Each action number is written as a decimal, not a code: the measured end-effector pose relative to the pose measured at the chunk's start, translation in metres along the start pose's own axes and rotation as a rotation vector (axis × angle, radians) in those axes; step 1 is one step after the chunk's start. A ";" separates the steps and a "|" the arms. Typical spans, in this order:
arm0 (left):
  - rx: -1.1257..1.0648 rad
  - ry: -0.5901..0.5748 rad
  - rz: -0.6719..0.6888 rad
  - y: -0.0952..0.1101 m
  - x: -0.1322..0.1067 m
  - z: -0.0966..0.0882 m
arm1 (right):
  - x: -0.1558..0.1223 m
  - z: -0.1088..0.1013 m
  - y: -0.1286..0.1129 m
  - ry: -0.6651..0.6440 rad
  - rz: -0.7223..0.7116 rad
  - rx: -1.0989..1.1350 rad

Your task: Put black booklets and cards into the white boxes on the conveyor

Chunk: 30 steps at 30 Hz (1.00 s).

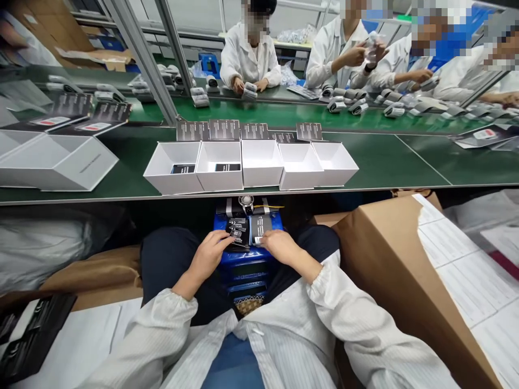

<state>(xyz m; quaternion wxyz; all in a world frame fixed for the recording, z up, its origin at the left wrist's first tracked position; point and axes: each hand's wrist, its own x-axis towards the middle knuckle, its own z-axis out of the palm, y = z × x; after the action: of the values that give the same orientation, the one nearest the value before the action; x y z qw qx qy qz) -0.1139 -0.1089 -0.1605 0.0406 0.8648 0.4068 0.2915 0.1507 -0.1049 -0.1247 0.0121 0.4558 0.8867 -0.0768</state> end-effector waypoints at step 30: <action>0.008 0.009 -0.069 0.013 0.039 -0.016 | 0.059 -0.151 0.050 0.622 -0.030 -0.244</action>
<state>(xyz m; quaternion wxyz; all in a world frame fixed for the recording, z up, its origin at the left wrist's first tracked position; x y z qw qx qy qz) -0.0937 -0.0918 -0.1249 0.0456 0.8491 0.4377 0.2921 0.1637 -0.0063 0.0131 -0.2057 0.4396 0.8571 0.1726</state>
